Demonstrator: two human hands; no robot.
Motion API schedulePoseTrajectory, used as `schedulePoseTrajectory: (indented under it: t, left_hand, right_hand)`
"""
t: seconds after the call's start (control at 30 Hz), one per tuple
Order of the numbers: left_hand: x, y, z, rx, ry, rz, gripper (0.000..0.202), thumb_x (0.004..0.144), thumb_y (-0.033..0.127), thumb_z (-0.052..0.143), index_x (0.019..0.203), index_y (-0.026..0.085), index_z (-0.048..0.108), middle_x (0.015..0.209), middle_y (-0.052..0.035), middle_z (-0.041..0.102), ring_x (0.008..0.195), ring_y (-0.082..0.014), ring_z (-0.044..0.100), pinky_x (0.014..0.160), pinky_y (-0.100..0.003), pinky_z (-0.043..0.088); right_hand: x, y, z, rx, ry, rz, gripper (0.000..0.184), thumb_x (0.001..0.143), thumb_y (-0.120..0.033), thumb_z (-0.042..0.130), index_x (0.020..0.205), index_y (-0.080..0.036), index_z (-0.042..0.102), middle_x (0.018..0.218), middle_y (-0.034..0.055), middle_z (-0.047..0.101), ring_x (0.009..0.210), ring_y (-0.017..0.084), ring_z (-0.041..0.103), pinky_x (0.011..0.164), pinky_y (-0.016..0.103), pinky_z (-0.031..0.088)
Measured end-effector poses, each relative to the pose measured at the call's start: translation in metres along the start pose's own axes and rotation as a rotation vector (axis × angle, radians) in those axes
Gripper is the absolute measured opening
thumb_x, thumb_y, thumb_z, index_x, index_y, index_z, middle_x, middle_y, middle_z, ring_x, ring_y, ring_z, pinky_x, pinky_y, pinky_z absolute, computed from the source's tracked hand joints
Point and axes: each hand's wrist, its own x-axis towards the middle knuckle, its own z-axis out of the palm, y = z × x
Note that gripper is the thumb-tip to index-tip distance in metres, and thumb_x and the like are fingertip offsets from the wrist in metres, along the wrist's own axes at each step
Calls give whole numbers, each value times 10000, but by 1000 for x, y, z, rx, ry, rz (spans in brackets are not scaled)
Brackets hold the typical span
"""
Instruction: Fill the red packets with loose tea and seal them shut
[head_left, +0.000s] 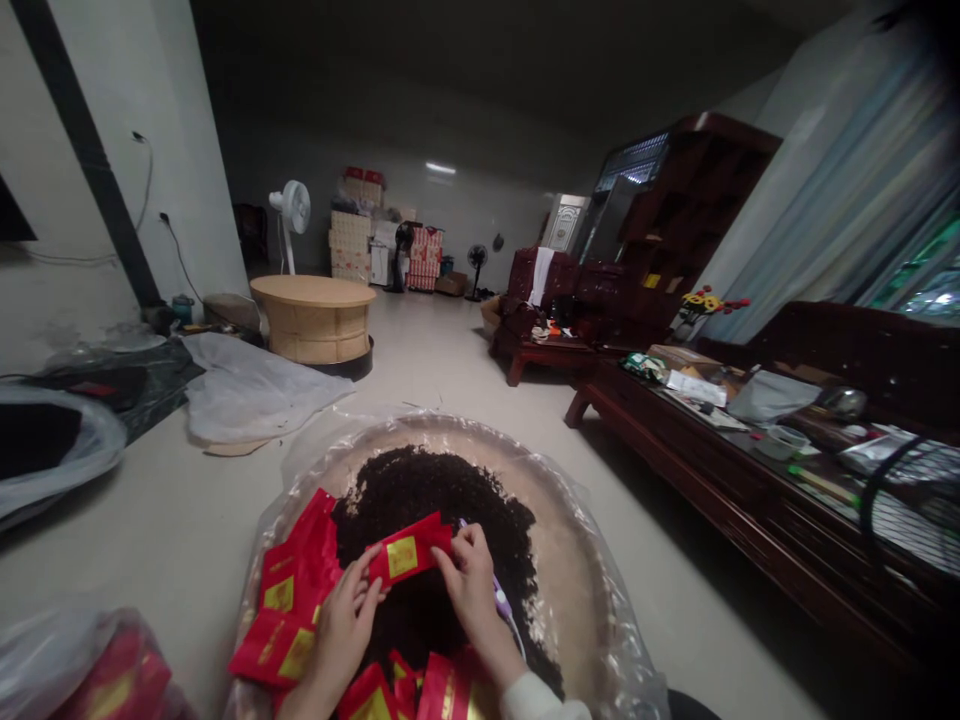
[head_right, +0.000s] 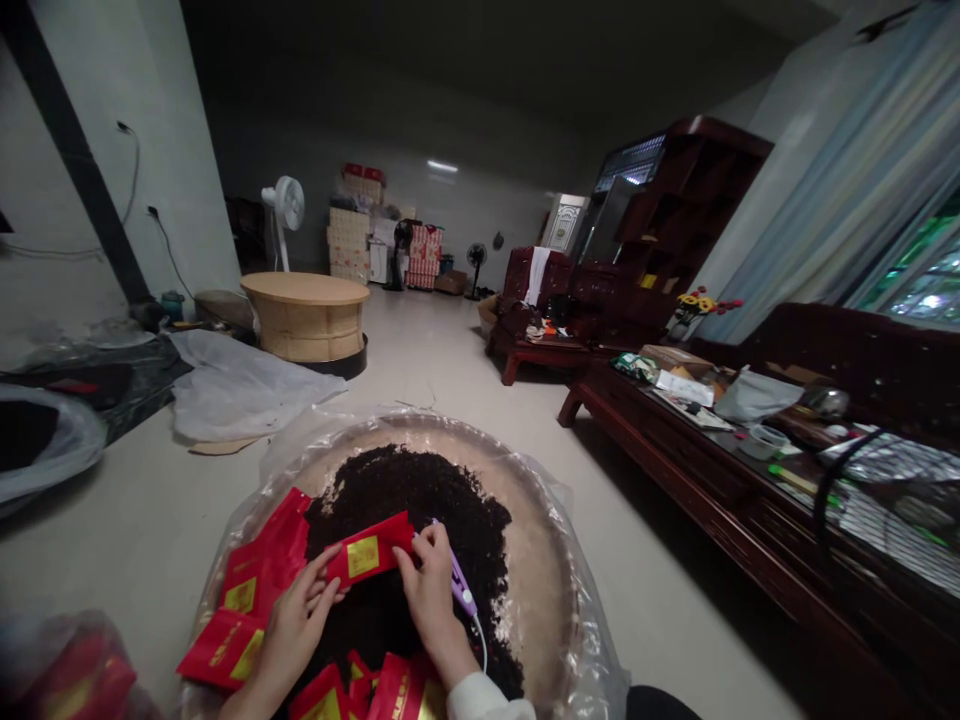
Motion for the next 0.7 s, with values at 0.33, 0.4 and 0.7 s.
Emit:
schedulePoseTrajectory:
  t: [0.33,0.4,0.7]
  left_hand:
    - [3,-8,-14,-32,9,-37,557,651,471,659,1151,241,577,1032,-64,664,874,-237,675,719,-328,585]
    - [2,-3,-16,-72,-90,-83,529,638,472,666,1106,237,593,1016,-65,684,876,-246,677,706,-331,581]
    - [5,9,-28,-32,153,-56,402,654,562,616,800,188,611,603,9,606,615,-184,623,597,-282,514]
  right_hand:
    - [-3,-5,9,92,-208,-54,144,861,-266,511,825,-194,630,773,21,639,701,158,574,658,245,449]
    - [-4,-4,10,111,-254,-51,157,870,-276,487,831,-191,614,766,24,638,687,159,583,646,241,455]
    - [-1,2,1,381,-374,117,255,857,-380,491,900,-195,662,764,38,654,657,174,600,548,244,492]
